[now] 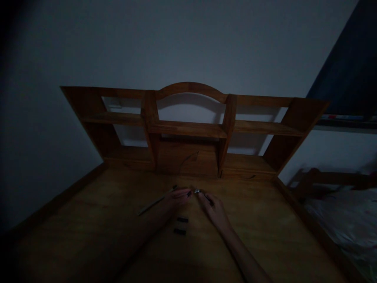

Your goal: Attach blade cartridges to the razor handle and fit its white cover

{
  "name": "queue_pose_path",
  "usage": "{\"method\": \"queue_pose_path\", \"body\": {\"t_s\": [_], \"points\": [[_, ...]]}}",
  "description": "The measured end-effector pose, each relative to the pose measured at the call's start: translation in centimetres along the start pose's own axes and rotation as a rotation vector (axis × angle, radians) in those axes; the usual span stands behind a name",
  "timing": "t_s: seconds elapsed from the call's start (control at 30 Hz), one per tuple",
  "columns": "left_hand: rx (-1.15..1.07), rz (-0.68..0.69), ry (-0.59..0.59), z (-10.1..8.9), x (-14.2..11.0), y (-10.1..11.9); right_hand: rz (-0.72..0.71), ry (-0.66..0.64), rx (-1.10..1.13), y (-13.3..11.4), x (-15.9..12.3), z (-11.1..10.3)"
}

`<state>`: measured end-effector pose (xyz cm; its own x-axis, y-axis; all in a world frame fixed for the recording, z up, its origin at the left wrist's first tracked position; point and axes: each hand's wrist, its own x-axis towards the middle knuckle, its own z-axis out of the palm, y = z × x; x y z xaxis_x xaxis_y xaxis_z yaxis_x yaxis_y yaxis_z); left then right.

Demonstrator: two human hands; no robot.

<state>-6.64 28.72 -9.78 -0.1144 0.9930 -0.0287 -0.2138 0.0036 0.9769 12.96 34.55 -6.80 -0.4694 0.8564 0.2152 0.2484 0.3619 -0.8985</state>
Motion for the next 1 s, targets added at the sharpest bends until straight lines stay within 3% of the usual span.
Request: {"method": "queue_pose_path", "body": {"t_s": [0.13, 0.27, 0.53, 0.67, 0.83, 1.0], "points": [[-0.073, 0.056, 0.0, 0.4, -1.1, 1.5, -0.065, -0.114, -0.035, -0.3, -0.4, 0.9], [-0.19, 0.092, -0.077, 0.8, -1.9, 2.6, -0.076, -0.174, 0.0, -0.7, -0.8, 1.8], [-0.308, 0.101, -0.092, 1.1, -0.9, 1.1, -0.045, -0.151, 0.134, -1.2, -1.4, 2.4], [-0.377, 0.078, -0.117, 1.6, -1.3, 1.7, -0.062, -0.17, 0.146, -1.3, -1.4, 2.3], [-0.404, 0.018, -0.138, 2.0, -2.0, 2.5, -0.069, -0.192, 0.09, -0.9, -1.0, 2.0], [-0.437, 0.033, -0.089, 1.5, -1.3, 1.2, -0.056, -0.149, 0.026, -0.2, -0.9, 1.8]]}}
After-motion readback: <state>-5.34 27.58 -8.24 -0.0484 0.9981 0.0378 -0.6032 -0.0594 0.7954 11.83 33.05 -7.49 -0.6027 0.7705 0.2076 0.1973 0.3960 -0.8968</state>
